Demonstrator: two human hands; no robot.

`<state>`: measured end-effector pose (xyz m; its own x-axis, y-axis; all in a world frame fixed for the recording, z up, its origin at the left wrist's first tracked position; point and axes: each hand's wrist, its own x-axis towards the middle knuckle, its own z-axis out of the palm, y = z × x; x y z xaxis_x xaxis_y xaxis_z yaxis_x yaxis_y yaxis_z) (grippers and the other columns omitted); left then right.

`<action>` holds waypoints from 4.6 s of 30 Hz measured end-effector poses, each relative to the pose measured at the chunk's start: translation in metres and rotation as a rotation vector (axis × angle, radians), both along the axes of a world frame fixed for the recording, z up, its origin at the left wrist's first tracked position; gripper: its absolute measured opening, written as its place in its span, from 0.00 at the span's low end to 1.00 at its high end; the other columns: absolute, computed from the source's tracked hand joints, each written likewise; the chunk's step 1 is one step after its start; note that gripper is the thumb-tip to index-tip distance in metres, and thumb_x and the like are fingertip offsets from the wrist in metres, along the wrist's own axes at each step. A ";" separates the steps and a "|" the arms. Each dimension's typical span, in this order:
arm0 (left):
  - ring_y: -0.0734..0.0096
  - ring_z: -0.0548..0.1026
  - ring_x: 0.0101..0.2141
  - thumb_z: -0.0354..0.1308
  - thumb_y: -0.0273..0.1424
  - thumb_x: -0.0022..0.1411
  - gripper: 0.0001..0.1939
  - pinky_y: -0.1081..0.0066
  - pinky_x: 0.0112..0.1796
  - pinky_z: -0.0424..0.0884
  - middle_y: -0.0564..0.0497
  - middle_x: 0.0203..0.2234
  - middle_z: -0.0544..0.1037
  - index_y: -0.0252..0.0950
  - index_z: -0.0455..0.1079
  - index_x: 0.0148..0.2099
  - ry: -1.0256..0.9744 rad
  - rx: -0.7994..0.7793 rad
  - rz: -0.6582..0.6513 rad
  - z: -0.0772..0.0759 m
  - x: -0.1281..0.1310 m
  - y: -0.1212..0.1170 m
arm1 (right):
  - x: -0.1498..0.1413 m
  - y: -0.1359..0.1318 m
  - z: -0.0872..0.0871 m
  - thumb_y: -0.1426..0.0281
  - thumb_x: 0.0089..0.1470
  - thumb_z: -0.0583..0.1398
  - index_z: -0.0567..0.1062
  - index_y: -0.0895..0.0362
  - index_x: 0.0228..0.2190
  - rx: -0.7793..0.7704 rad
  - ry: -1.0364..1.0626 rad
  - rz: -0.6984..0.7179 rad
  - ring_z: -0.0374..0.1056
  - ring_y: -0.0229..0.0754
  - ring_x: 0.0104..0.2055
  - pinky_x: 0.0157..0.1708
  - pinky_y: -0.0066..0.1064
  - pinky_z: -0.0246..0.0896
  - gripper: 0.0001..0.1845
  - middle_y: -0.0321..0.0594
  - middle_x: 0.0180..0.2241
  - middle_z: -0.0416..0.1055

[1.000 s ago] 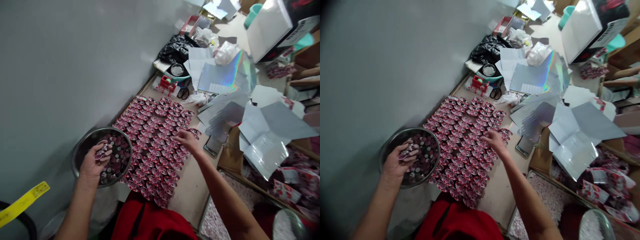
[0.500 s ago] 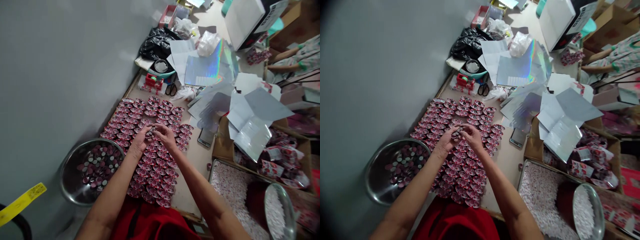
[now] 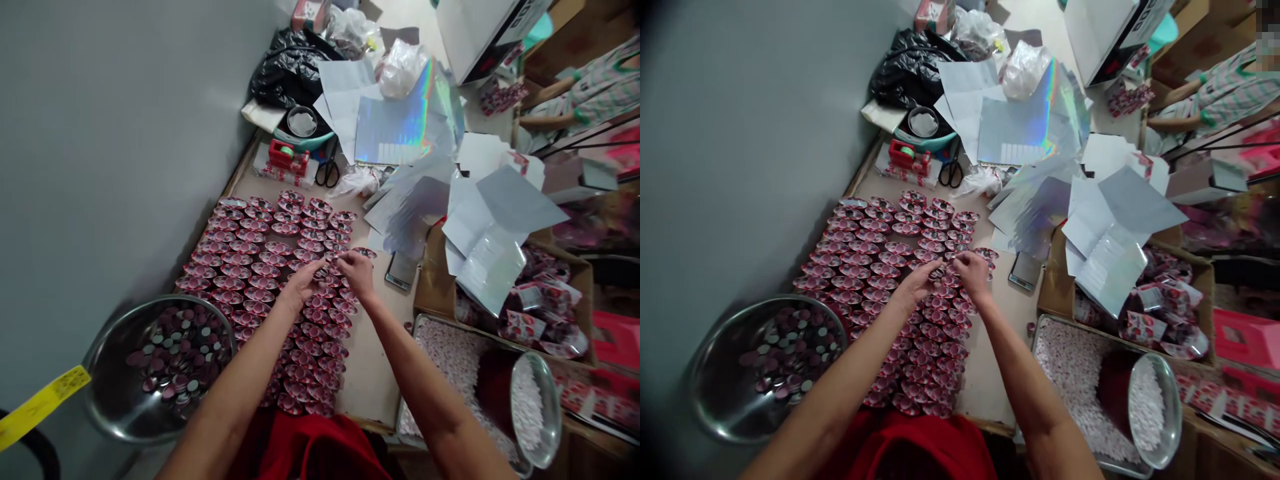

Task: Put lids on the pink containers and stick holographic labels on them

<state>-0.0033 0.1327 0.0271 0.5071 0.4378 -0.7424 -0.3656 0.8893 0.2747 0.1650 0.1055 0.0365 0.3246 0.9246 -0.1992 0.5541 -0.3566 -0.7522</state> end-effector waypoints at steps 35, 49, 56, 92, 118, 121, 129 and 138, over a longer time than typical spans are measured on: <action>0.80 0.70 0.22 0.71 0.29 0.60 0.10 0.78 0.27 0.72 0.49 0.29 0.81 0.31 0.82 0.44 0.030 0.117 -0.166 -0.029 0.006 0.022 | 0.037 0.027 -0.017 0.59 0.43 0.70 0.86 0.59 0.34 -0.284 0.492 0.105 0.73 0.42 0.27 0.30 0.30 0.67 0.18 0.39 0.27 0.81; 0.60 0.85 0.42 0.50 0.36 0.77 0.21 0.64 0.43 0.83 0.36 0.47 0.84 0.30 0.75 0.61 -0.140 -0.036 0.174 -0.032 -0.009 0.039 | 0.028 0.103 -0.034 0.62 0.45 0.72 0.83 0.52 0.39 -0.539 -0.594 0.310 0.77 0.47 0.41 0.34 0.29 0.59 0.17 0.43 0.41 0.83; 0.59 0.85 0.41 0.42 0.40 0.79 0.27 0.61 0.43 0.82 0.35 0.44 0.85 0.27 0.72 0.64 -0.149 -0.081 0.225 -0.024 -0.015 0.023 | 0.016 0.084 -0.008 0.64 0.54 0.69 0.82 0.53 0.40 -0.390 -0.551 0.321 0.76 0.48 0.42 0.34 0.30 0.56 0.12 0.43 0.40 0.83; 0.56 0.82 0.50 0.37 0.53 0.77 0.36 0.61 0.47 0.80 0.36 0.45 0.83 0.31 0.74 0.60 -0.197 0.049 0.522 -0.025 -0.047 0.069 | -0.026 0.198 -0.039 0.64 0.45 0.74 0.84 0.52 0.38 -0.465 -0.640 0.398 0.76 0.51 0.44 0.39 0.33 0.65 0.16 0.43 0.41 0.83; 0.67 0.84 0.37 0.57 0.22 0.69 0.08 0.66 0.47 0.79 0.45 0.34 0.84 0.31 0.77 0.45 -0.030 -0.151 0.647 -0.025 -0.039 0.045 | -0.055 0.074 -0.022 0.68 0.47 0.62 0.67 0.52 0.22 0.079 0.153 0.240 0.61 0.38 0.28 0.31 0.28 0.58 0.07 0.32 0.24 0.66; 0.67 0.85 0.38 0.59 0.22 0.68 0.06 0.62 0.53 0.78 0.46 0.34 0.84 0.32 0.76 0.45 -0.013 -0.121 0.637 -0.026 -0.046 0.052 | -0.036 0.100 -0.024 0.67 0.42 0.62 0.66 0.52 0.23 0.038 0.204 0.085 0.58 0.37 0.25 0.28 0.27 0.54 0.08 0.28 0.21 0.63; 0.65 0.85 0.40 0.61 0.24 0.66 0.04 0.62 0.53 0.78 0.46 0.32 0.84 0.32 0.76 0.43 -0.014 -0.099 0.641 -0.025 -0.059 0.066 | -0.021 0.122 -0.035 0.69 0.46 0.61 0.82 0.56 0.29 -0.113 -0.182 0.271 0.72 0.42 0.34 0.38 0.30 0.62 0.09 0.38 0.30 0.79; 0.64 0.85 0.41 0.57 0.31 0.70 0.11 0.60 0.53 0.78 0.45 0.36 0.85 0.31 0.78 0.43 -0.067 -0.115 0.566 -0.026 -0.063 0.073 | -0.033 0.145 -0.041 0.65 0.51 0.68 0.82 0.52 0.37 -0.371 -0.645 0.426 0.75 0.47 0.40 0.36 0.31 0.59 0.10 0.41 0.38 0.82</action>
